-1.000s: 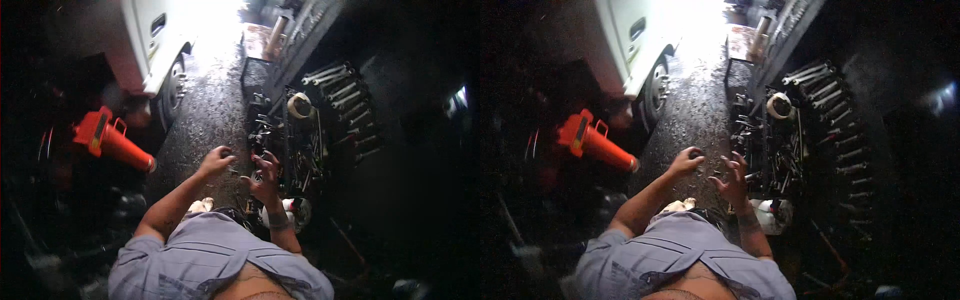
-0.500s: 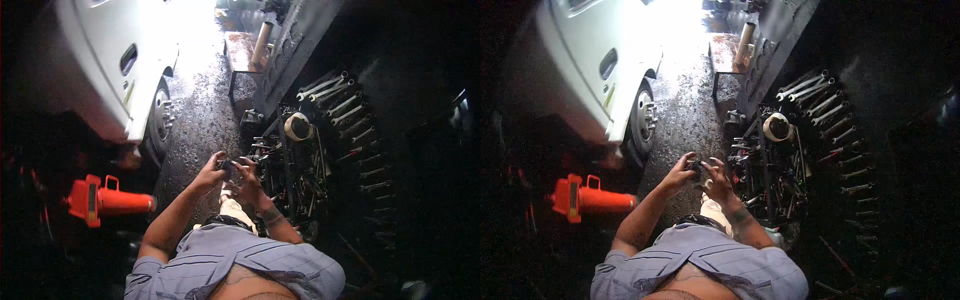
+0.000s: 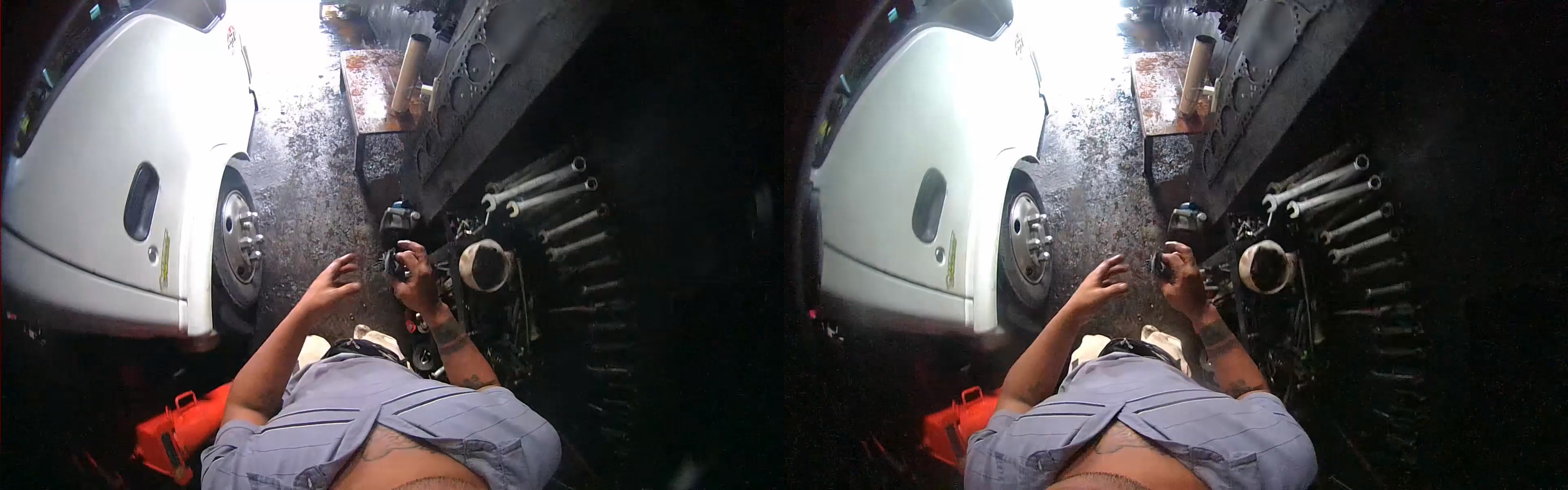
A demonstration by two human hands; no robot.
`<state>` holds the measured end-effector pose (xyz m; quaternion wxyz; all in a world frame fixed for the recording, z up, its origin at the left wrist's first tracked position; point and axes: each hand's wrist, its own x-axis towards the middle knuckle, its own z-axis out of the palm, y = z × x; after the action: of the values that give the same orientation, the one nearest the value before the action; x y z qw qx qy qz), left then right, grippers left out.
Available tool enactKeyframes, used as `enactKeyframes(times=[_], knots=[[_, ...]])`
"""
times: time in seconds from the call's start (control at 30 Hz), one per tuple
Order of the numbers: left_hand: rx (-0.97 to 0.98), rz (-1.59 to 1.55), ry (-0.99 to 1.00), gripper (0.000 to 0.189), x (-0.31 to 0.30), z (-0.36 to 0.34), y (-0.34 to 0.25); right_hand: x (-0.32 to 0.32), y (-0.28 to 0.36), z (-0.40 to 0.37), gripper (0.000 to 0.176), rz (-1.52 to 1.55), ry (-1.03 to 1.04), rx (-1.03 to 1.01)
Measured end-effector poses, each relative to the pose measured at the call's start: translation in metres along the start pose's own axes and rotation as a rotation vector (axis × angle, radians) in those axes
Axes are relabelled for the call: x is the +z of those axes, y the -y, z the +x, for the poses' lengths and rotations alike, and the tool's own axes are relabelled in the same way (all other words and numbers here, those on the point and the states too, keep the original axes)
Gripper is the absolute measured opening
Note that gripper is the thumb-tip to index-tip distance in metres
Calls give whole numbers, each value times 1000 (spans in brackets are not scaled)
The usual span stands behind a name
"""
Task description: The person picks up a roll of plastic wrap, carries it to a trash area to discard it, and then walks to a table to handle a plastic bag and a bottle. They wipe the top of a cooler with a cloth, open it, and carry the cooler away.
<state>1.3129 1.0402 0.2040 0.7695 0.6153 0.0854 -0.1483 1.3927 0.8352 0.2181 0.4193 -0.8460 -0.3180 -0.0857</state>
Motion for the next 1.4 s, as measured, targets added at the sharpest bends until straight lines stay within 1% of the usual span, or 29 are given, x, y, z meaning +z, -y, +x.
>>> enactKeyframes(times=[0.07, 0.13, 0.2, 0.27, 0.3, 0.37, 0.4, 0.47, 0.5, 0.53, 0.6, 0.63, 0.7, 0.73, 0.77, 0.8, 0.83, 0.9, 0.93, 0.97, 1.0, 1.07, 1.1, 1.13, 1.2, 1.27, 1.33, 1.37, 1.4], knots=[[-92, 22, -113, 64, -41, 6, 4, 16, -19, 29, 30, 33, 1, 26], [-31, 235, -236, 57, -104, 19, 43, 32, -32, 62, 31, 15, -33, 33], [-160, 42, -369, 50, -138, 16, 25, 56, -54, 93, 32, -8, -27, 66], [-231, -3, -487, 41, -179, 26, 10, 81, -77, 118, 33, -47, -66, 144], [-239, 30, -439, 41, -203, 35, 10, 94, -88, 134, 33, -81, -77, 148], [-238, -58, -546, 37, -255, 64, 5, 122, -108, 169, 34, -153, -122, 145], [-244, -41, -520, 37, -275, 82, -2, 133, -113, 186, 34, -163, -141, 166], [-135, -110, -527, 37, -309, 115, -17, 153, -120, 230, 34, -54, -180, 227], [-147, -26, -501, 36, -327, 135, -28, 162, -124, 253, 33, -36, -187, 256], [-184, 68, -546, 37, -314, 147, -72, 165, -125, 278, 33, -41, -178, 260], [-120, 145, -476, 37, -331, 187, -93, 170, -131, 327, 32, -73, -239, 149], [-125, 146, -478, 37, -337, 205, -104, 177, -142, 349, 31, -87, -265, 134], [-23, 193, -431, 39, -345, 242, -124, 191, -170, 391, 32, -87, -293, 130], [-6, 207, -415, 37, -356, 263, -121, 198, -186, 413, 32, -91, -320, 119], [-26, 262, -415, 37, -365, 283, -123, 204, -202, 432, 33, -26, -303, 210], [-55, 314, -417, 36, -372, 301, -125, 206, -213, 453, 33, -21, -297, 212], [-84, 400, -411, 37, -377, 317, -130, 205, -221, 476, 34, 15, -326, 213], [-95, 462, -433, 37, -391, 340, -132, 199, -236, 519, 33, 96, -395, 210], [-88, 523, -456, 37, -393, 352, -140, 189, -245, 542, 33, 99, -395, 215], [-132, 611, -466, 38, -396, 360, -152, 177, -253, 567, 34, -25, -454, 67], [-149, 641, -534, 36, -400, 368, -157, 166, -260, 593, 34, -145, -514, -86], [-265, 674, -571, 35, -406, 383, -178, 134, -270, 638, 36, -178, -528, 145], [-279, 672, -571, 35, -415, 389, -181, 120, -282, 661, 34, -203, -539, 162], [-257, 690, -579, 35, -427, 396, -181, 106, -298, 686, 32, -231, -546, 173], [-243, 690, -607, 35, -437, 410, -188, 87, -329, 728, 33, -431, -665, 17], [-322, 730, -658, 36, -449, 424, -205, 87, -383, 751, 34, -516, -533, 31], [-325, 769, -620, 38, -473, 441, -197, 101, -453, 758, 36, -717, -451, -51], [-355, 809, -589, 39, -482, 453, -203, 102, -467, 760, 41, -870, -296, 177], [-395, 848, -549, 40, -490, 460, -207, 103, -501, 765, 39, -784, -147, 311]])
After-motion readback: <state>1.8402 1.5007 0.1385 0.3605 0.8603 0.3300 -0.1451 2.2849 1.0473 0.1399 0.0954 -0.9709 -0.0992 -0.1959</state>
